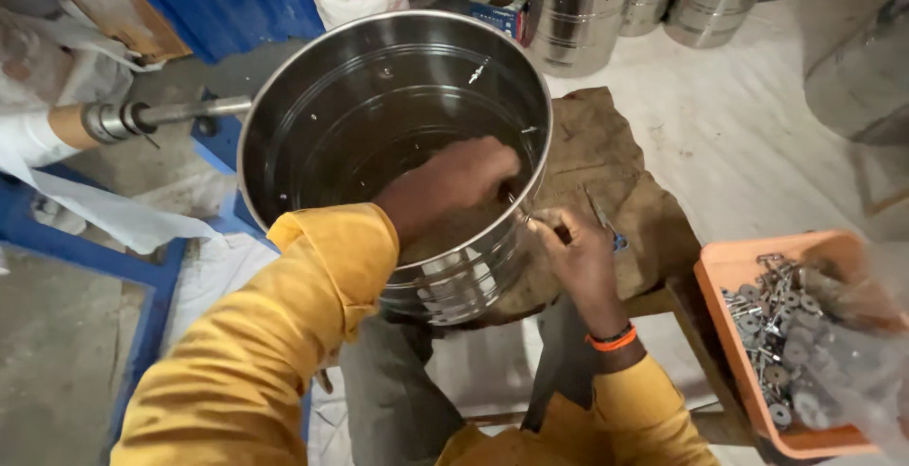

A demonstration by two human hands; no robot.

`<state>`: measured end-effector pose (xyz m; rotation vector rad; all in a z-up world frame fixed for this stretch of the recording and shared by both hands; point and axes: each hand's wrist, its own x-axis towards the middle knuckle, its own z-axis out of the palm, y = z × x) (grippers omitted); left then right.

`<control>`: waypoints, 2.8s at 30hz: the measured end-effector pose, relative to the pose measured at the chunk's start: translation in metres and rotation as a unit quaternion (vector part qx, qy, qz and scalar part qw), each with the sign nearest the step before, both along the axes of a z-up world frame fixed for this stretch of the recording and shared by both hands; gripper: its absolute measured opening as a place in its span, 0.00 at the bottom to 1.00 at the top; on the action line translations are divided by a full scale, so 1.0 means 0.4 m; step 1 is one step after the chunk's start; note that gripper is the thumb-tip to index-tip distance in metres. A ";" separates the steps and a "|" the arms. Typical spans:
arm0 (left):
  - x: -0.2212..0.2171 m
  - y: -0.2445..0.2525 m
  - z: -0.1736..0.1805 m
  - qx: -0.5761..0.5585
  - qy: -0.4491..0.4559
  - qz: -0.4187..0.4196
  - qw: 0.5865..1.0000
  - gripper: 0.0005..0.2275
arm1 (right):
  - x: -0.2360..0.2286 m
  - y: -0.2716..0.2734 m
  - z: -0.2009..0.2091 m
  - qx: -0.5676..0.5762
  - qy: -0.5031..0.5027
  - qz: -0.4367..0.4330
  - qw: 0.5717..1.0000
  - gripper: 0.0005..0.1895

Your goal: The person assembles a large stainless steel container by inserting bolts and washers into pre-drilled holes along the rim. They pick fasteners from a nearby orange bin, insert them into the container, and tighten them by hand.

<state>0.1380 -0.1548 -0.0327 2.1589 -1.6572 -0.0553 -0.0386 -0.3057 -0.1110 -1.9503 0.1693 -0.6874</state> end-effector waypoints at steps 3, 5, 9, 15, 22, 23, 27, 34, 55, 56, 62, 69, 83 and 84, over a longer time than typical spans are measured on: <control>0.019 -0.005 -0.057 -0.031 0.048 -0.070 0.996 0.05 | 0.008 0.001 -0.019 0.027 0.025 0.001 0.999 0.06; 0.019 -0.016 -0.096 -0.044 0.116 -0.089 0.988 0.04 | 0.009 0.004 -0.027 0.030 0.047 -0.013 0.998 0.06; 0.028 -0.025 -0.153 -0.037 0.084 -0.089 0.992 0.05 | 0.011 0.010 -0.024 0.068 0.087 -0.028 0.993 0.06; 0.027 -0.047 -0.193 -0.045 0.019 -0.039 0.998 0.07 | 0.007 0.004 -0.039 0.039 0.020 0.013 0.999 0.04; 0.018 -0.074 -0.150 0.015 0.021 -0.021 0.999 0.05 | 0.032 -0.007 -0.063 0.100 -0.019 0.042 0.994 0.03; 0.019 -0.079 -0.151 0.003 0.011 -0.022 1.000 0.06 | 0.034 -0.012 -0.063 0.098 -0.015 0.044 0.994 0.03; 0.023 -0.079 -0.177 -0.036 0.030 -0.023 0.999 0.08 | 0.032 -0.011 -0.064 0.100 -0.004 0.040 0.994 0.03; 0.018 -0.067 -0.184 -0.039 0.117 -0.021 0.992 0.07 | 0.025 -0.010 -0.052 0.117 0.011 0.038 0.992 0.03; 0.016 -0.086 -0.225 -0.106 0.087 -0.027 0.990 0.04 | -0.020 -0.009 -0.067 -0.031 -0.030 0.061 0.997 0.06; 0.012 -0.086 -0.224 -0.104 0.085 -0.024 0.991 0.04 | -0.022 -0.012 -0.069 -0.043 -0.028 0.058 0.997 0.05; 0.012 -0.090 -0.196 -0.120 0.028 -0.025 0.992 0.06 | -0.010 -0.034 -0.069 -0.055 0.000 0.106 0.993 0.08; -0.029 -0.086 -0.135 -0.020 0.020 0.051 0.998 0.07 | 0.005 -0.046 -0.034 0.017 0.103 0.184 0.977 0.16; -0.004 -0.130 -0.172 -0.032 0.058 0.061 0.996 0.08 | 0.014 -0.087 -0.024 -0.094 0.108 0.202 0.969 0.16; 0.005 -0.135 -0.172 -0.035 0.064 0.063 0.995 0.08 | 0.006 -0.087 -0.018 -0.194 0.054 0.184 0.962 0.17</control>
